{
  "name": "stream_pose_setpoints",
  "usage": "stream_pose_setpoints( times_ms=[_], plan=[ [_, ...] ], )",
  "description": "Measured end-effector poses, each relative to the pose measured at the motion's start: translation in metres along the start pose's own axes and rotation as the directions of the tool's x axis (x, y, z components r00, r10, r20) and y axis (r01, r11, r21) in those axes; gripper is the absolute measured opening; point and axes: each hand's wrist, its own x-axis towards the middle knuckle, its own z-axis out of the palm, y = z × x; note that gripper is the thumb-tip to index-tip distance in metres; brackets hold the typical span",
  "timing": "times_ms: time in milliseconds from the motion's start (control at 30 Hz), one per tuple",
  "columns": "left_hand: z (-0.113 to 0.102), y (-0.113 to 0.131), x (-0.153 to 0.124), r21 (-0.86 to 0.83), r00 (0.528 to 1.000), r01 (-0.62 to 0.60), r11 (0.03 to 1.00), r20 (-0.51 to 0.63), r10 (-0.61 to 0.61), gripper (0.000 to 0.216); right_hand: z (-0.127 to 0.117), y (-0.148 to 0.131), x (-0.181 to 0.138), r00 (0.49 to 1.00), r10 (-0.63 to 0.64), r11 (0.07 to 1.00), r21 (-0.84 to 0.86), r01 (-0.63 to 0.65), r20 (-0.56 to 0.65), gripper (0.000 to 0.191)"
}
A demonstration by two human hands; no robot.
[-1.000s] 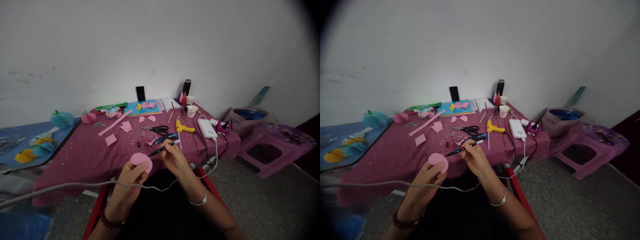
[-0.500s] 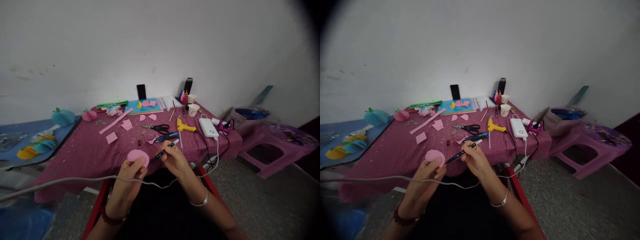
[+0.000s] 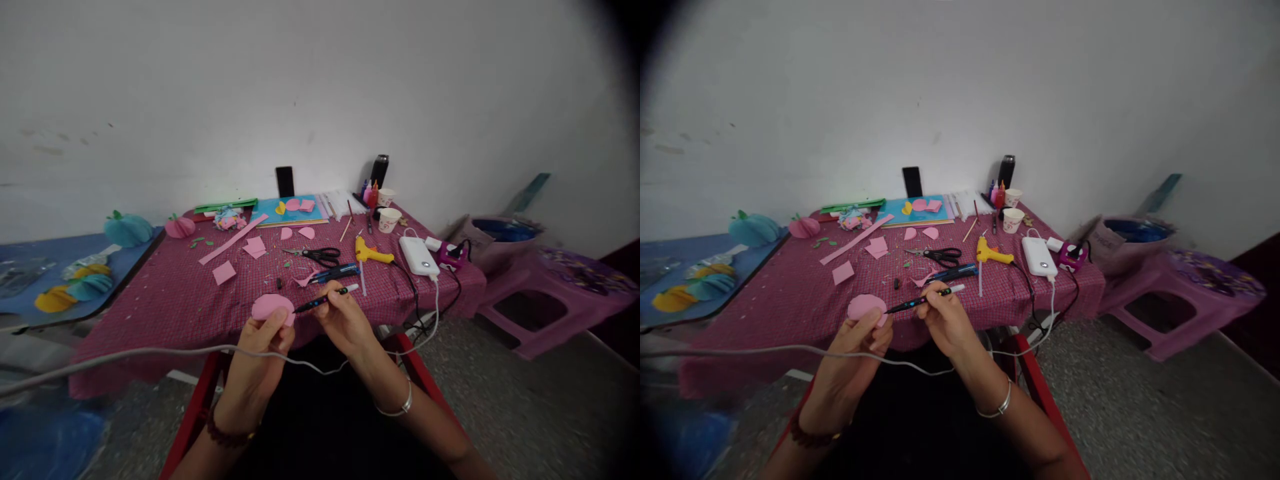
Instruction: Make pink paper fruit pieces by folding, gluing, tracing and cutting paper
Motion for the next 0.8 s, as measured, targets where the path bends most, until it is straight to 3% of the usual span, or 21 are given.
stream_pose_setpoints(
  times_ms=[367, 533, 667, 800],
  plan=[
    [-0.0002, 0.0005, 0.0037, -0.101, 0.999, 0.0, 0.995, -0.047, -0.005, 0.021, 0.0017, 0.0057, 0.0009, 1.0, 0.007, 1.0, 0.005, -0.007, 0.029, 0.015],
    [-0.0001, 0.0012, 0.0047, -0.118, 1.0, 0.019, 0.993, -0.011, -0.021, 0.019, 0.001, 0.007, 0.0019, 0.999, -0.028, 0.999, 0.036, 0.027, 0.018, 0.013],
    [-0.0004, 0.0002, 0.0061, -0.147, 0.998, -0.003, 0.989, -0.056, -0.005, 0.022, 0.0002, 0.0078, 0.0025, 0.999, 0.005, 1.0, 0.028, -0.006, 0.031, 0.014],
    [-0.0012, -0.0007, 0.0068, -0.142, 1.0, 0.016, 0.99, -0.013, -0.018, 0.02, 0.0004, 0.01, 0.0023, 0.999, -0.03, 0.999, 0.031, 0.029, 0.033, 0.014]
  ],
)
